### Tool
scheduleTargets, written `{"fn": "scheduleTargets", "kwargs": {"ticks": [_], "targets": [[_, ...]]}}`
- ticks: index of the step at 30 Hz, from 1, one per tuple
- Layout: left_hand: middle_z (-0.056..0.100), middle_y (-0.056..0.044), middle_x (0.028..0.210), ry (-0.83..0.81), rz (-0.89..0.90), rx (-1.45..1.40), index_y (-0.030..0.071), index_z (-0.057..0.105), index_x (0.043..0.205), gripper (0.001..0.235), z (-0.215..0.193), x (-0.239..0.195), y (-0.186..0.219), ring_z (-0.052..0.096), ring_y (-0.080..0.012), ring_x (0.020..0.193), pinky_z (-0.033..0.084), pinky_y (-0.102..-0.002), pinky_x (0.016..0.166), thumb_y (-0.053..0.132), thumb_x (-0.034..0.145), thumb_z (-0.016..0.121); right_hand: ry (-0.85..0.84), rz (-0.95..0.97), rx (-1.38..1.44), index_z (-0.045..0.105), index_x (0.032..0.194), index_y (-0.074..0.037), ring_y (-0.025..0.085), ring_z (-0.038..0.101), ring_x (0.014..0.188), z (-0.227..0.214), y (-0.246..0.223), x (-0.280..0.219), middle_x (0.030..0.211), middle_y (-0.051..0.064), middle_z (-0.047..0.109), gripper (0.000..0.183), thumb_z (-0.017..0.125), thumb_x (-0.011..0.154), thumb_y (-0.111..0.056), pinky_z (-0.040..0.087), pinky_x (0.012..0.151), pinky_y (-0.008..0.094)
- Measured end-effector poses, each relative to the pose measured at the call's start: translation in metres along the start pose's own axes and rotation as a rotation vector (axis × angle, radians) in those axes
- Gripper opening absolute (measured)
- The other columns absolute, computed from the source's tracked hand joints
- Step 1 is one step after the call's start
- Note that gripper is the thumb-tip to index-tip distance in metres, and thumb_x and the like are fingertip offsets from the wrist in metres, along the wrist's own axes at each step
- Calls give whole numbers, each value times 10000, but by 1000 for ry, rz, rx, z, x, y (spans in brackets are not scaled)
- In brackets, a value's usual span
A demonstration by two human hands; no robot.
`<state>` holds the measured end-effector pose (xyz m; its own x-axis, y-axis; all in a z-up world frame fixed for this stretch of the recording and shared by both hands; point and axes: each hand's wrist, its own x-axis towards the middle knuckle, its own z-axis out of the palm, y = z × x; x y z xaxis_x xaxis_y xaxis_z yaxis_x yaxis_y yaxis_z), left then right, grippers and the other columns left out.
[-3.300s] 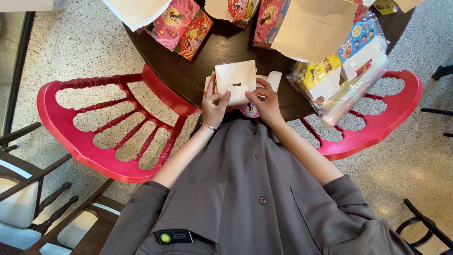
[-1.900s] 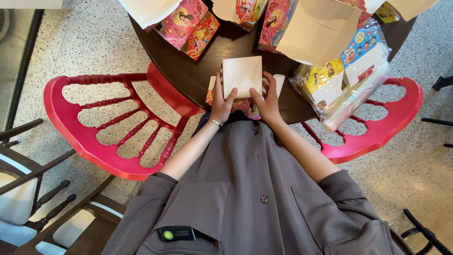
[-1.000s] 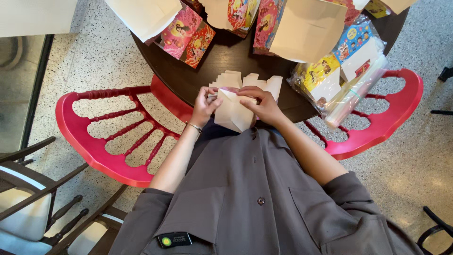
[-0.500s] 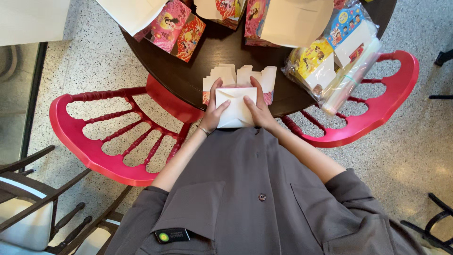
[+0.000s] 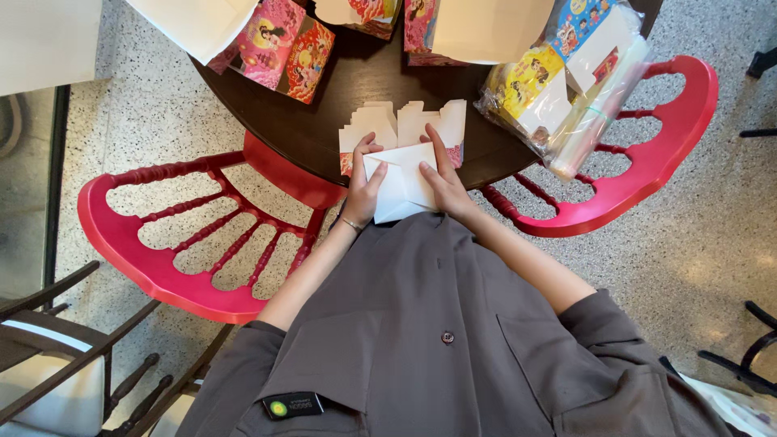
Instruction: The person assembles small, flat-packed, colorful paper boxes at a round table. They fold the flaps and tuck them into slots to form the box shape, then place the finished boxes on the table.
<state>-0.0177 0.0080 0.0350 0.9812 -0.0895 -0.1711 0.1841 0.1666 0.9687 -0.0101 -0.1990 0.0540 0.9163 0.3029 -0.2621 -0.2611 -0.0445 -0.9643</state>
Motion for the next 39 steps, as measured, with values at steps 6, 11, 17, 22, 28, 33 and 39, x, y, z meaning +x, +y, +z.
{"fn": "scheduleTargets", "kwargs": {"ticks": [6, 11, 17, 22, 28, 33, 39], "targets": [[357, -199, 1602, -22, 70, 85, 47, 444, 1322, 293, -3, 25, 3, 325, -311, 1525, 230, -405, 1262, 178, 1076, 534, 52, 14, 34, 54, 1675, -117, 287, 206, 1592, -11, -1, 23, 1709, 239, 192, 770, 527, 1078, -226, 173, 1268, 367], [510, -178, 1489, 139, 68, 102, 54, 486, 1275, 237, -3, 40, -11, 482, -280, 1415, 343, -377, 1219, 213, 1103, 520, 119, 16, 543, 147, 1687, -111, 249, 196, 1604, -9, 1, 16, 1744, 171, 139, 731, 523, 1073, -239, 199, 1284, 377], [519, -156, 1441, 195, 51, -19, 38, 463, 1301, 289, 14, 44, -16, 489, -250, 1367, 346, -366, 1194, 226, 1097, 541, 158, 223, 307, 247, 1639, -126, 224, 379, 1443, -6, -13, 7, 1657, 127, 332, 649, 491, 1048, -232, 353, 1146, 348], [581, -127, 1334, 324, -60, 23, 33, 514, 1268, 316, 23, 41, -11, 577, -226, 1232, 451, -353, 1081, 219, 1033, 615, 140, -43, -54, 297, 1639, -85, 214, 336, 1542, -8, -21, 13, 1692, 133, 354, 570, 488, 1114, -194, 262, 1245, 307], [653, -121, 1258, 371, -32, -29, 6, 606, 1164, 230, 12, 36, -27, 595, -194, 1199, 448, -314, 1068, 173, 1016, 663, 85, 84, -36, 387, 1603, -94, 203, 407, 1468, -12, -19, 10, 1626, 130, 449, 576, 539, 1056, -192, 307, 1204, 316], [707, -69, 1129, 203, -69, 24, 14, 645, 1206, 314, 10, 34, -30, 637, -133, 1088, 479, -273, 991, 187, 960, 733, 172, 118, 47, 564, 1459, -70, 128, 580, 1195, -25, -17, 31, 1547, 93, 478, 481, 638, 995, -169, 490, 1004, 284], [734, -41, 1014, 179, -260, 183, 16, 747, 1146, 268, 5, 28, -7, 432, -109, 660, 356, -260, 592, 171, 927, 763, 145, -8, -231, 600, 1487, -85, 126, 585, 1154, -29, -7, 37, 1571, 134, 518, 490, 708, 1012, -138, 500, 906, 249]]}}
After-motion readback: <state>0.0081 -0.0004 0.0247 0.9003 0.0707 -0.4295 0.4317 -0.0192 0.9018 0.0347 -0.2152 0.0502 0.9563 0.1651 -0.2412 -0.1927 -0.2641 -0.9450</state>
